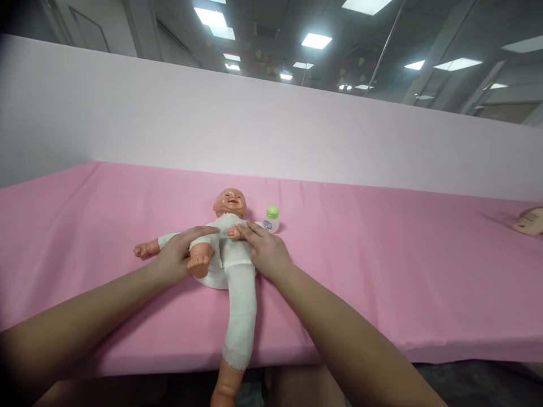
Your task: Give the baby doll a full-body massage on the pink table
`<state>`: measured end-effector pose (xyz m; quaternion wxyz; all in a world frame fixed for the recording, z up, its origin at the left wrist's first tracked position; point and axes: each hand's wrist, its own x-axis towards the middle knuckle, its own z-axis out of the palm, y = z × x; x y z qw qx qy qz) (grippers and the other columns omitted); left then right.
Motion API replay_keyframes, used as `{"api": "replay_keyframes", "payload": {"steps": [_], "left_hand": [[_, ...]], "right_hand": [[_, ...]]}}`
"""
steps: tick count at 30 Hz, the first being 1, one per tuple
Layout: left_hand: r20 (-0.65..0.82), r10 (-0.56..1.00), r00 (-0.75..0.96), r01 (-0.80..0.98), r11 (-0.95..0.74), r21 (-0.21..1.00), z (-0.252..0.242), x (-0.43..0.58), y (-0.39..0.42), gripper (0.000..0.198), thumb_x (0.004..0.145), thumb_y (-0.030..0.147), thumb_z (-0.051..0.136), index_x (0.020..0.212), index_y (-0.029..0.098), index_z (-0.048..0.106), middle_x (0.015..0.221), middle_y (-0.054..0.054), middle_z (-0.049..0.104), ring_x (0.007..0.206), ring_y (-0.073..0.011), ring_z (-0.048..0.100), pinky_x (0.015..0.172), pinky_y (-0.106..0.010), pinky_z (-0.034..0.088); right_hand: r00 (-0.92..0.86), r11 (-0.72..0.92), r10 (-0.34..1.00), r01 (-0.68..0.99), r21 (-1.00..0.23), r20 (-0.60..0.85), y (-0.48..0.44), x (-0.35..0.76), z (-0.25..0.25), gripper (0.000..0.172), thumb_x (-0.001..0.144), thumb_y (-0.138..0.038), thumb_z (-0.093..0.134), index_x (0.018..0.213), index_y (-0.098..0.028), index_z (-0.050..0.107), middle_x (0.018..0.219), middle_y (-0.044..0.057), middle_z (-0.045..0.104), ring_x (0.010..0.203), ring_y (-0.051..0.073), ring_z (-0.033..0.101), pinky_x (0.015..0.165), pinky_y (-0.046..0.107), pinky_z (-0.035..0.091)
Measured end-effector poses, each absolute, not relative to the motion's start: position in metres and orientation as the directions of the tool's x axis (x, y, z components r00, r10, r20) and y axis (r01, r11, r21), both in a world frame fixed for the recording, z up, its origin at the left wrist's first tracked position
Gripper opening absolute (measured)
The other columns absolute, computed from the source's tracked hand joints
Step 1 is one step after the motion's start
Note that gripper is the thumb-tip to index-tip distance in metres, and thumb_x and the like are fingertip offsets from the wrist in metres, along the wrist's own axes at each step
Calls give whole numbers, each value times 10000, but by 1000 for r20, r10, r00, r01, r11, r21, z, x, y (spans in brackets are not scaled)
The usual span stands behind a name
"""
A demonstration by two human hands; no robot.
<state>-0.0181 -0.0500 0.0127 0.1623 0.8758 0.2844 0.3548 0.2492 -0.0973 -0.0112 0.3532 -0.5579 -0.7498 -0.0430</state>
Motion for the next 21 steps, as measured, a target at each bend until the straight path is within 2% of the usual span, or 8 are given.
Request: {"api": "replay_keyframes", "payload": {"steps": [3, 5, 7, 11, 14, 16, 18, 21], "left_hand": [[601, 523, 605, 328, -851, 411, 14, -18, -53, 588, 862, 394, 752, 1405, 217, 611, 1387, -133, 670, 1279, -353, 644, 1078, -536, 537], [651, 422, 631, 266, -906, 330, 15, -18, -57, 579, 866, 340, 752, 1413, 229, 598, 1423, -141, 645, 1305, -342, 630, 1093, -522, 531], [680, 311, 664, 194, -950, 245, 16, -20, -65, 553, 888, 270, 707, 1426, 253, 581, 1468, -142, 610, 1335, -326, 611, 1100, -503, 530], [641, 95, 761, 24, -993, 118, 16, -20, -88, 576, 874, 338, 654, 1433, 243, 555, 1424, -160, 639, 1247, -315, 671, 993, -443, 598], [575, -27, 818, -48, -999, 22, 16, -18, -100, 568, 865, 403, 620, 1400, 220, 563, 1336, -172, 694, 1138, -310, 721, 911, -422, 624], [546, -82, 833, -75, -997, -35, 17, -16, -102, 563, 867, 404, 602, 1391, 204, 560, 1319, -177, 706, 1134, -314, 724, 931, -433, 619], [537, -120, 835, -93, -993, -77, 17, -14, -103, 554, 871, 399, 585, 1380, 182, 568, 1312, -181, 711, 1138, -319, 723, 958, -443, 613], [548, -143, 824, -109, -990, -95, 18, -13, -101, 530, 884, 391, 567, 1360, 158, 584, 1288, -185, 721, 1125, -313, 725, 956, -437, 613]], "right_hand": [[-134, 342, 837, 885, -317, 531, -97, 251, -8, 488, 991, -240, 549, 1459, -376, 589, 1512, -5, 581, 1311, 238, 620, 1008, 406, 580], [-113, 346, 847, 859, -377, 519, -97, 255, -3, 467, 994, -263, 547, 1450, -350, 594, 1441, 11, 635, 1281, 239, 630, 1026, 415, 564], [-44, 339, 853, 804, -489, 520, -98, 262, 2, 479, 991, -293, 549, 1469, -315, 572, 1384, 36, 668, 1218, 240, 651, 1024, 416, 556], [248, 267, 834, 602, -753, 494, -93, 291, 7, 617, 981, -458, 566, 1553, -266, 435, 1391, 89, 646, 979, 207, 697, 862, 359, 586], [487, 101, 783, 513, -852, 386, -84, 322, 5, 672, 928, -554, 605, 1510, -248, 467, 1341, 103, 657, 964, 208, 691, 823, 333, 573], [552, -69, 791, 507, -859, 262, -78, 343, 2, 639, 886, -552, 642, 1434, -235, 551, 1268, 105, 682, 992, 224, 685, 837, 334, 556], [527, -214, 841, 529, -821, 120, -74, 360, -2, 582, 838, -519, 693, 1329, -210, 638, 1222, 114, 697, 1003, 237, 680, 850, 336, 539], [463, -301, 886, 542, -785, -20, -71, 374, -8, 554, 800, -506, 727, 1242, -173, 688, 1151, 133, 720, 908, 238, 689, 802, 341, 536]]}}
